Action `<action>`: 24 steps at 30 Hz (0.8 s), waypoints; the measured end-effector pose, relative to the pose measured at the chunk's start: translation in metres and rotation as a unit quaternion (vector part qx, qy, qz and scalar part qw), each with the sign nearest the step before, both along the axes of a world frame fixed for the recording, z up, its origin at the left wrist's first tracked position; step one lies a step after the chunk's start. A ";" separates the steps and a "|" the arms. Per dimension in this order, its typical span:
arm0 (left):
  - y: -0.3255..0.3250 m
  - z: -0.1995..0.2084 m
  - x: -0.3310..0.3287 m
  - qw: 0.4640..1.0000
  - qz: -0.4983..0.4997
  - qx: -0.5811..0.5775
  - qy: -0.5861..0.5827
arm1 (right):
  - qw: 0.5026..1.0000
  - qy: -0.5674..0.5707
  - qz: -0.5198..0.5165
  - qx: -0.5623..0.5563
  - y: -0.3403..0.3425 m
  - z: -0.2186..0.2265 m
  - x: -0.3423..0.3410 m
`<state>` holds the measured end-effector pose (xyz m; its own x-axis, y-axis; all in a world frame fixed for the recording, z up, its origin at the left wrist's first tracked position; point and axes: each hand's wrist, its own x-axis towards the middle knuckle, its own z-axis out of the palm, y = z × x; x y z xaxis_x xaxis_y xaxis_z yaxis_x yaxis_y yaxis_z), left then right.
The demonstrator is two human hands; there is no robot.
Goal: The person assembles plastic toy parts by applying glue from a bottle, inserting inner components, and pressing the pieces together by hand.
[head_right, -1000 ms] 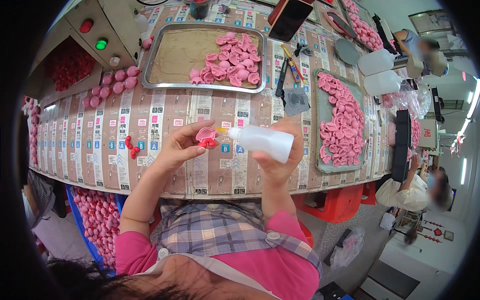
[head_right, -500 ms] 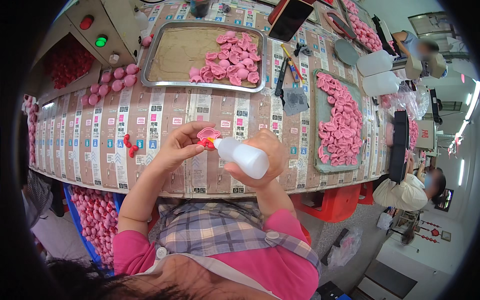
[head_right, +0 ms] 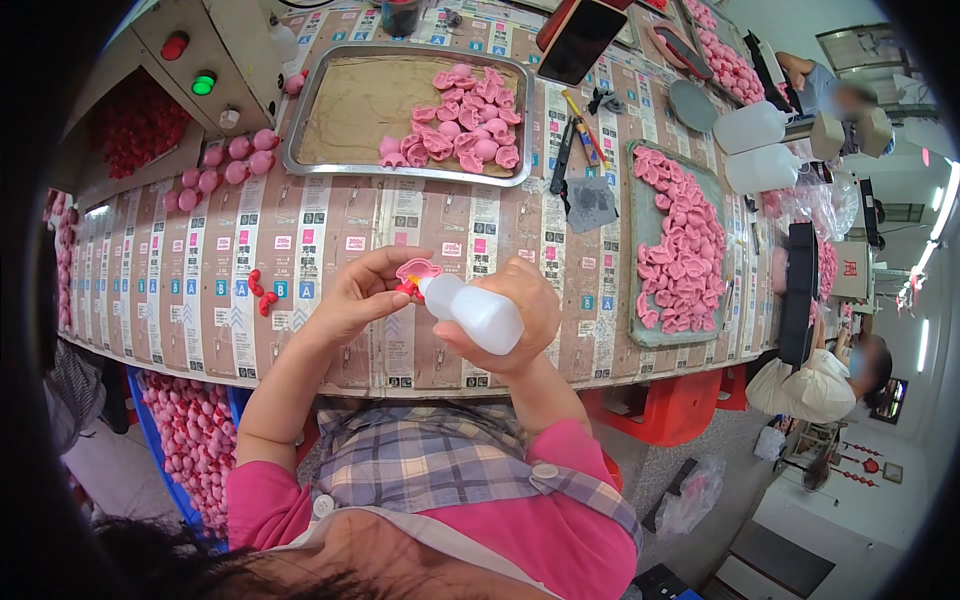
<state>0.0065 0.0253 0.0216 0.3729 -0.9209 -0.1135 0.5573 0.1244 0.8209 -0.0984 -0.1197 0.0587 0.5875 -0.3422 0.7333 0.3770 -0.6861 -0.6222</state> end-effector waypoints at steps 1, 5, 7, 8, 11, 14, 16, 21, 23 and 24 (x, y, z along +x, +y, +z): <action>0.000 0.000 0.000 1.000 0.000 0.000 0.000 | 1.000 0.001 -0.001 -0.002 0.000 0.000 0.000; 0.000 -0.001 0.000 1.000 -0.002 0.008 -0.004 | 1.000 0.016 0.010 -0.015 -0.002 -0.001 -0.001; 0.000 0.000 0.000 1.000 -0.003 0.007 -0.004 | 1.000 0.001 0.000 -0.012 -0.001 -0.001 0.000; 0.000 0.001 0.000 1.000 -0.005 0.008 0.000 | 1.000 0.001 0.000 -0.012 -0.001 -0.002 0.000; 0.001 0.001 0.001 1.000 -0.005 0.002 0.000 | 1.000 -0.002 0.003 0.006 -0.001 -0.003 -0.002; 0.001 0.000 0.001 1.000 -0.004 -0.003 -0.008 | 1.000 -0.002 -0.005 -0.004 -0.001 -0.002 -0.003; 0.001 -0.002 0.001 1.000 -0.004 -0.001 -0.009 | 1.000 0.017 0.004 -0.018 -0.003 -0.001 -0.004; 0.001 -0.002 0.001 1.000 -0.003 -0.012 -0.006 | 1.000 -0.011 0.002 -0.020 -0.005 -0.005 -0.008; 0.000 -0.001 0.001 1.000 -0.004 -0.011 -0.005 | 0.999 -0.042 -0.010 0.012 -0.005 -0.006 -0.009; 0.000 -0.001 0.001 1.000 -0.004 -0.009 -0.003 | 0.996 -0.057 -0.019 0.061 -0.004 -0.004 -0.007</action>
<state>0.0073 0.0254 0.0205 0.3653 -0.9261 -0.0941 0.5532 0.1347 0.8221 -0.1059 -0.1234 0.0549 0.4881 -0.4534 0.7458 0.4253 -0.6226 -0.6569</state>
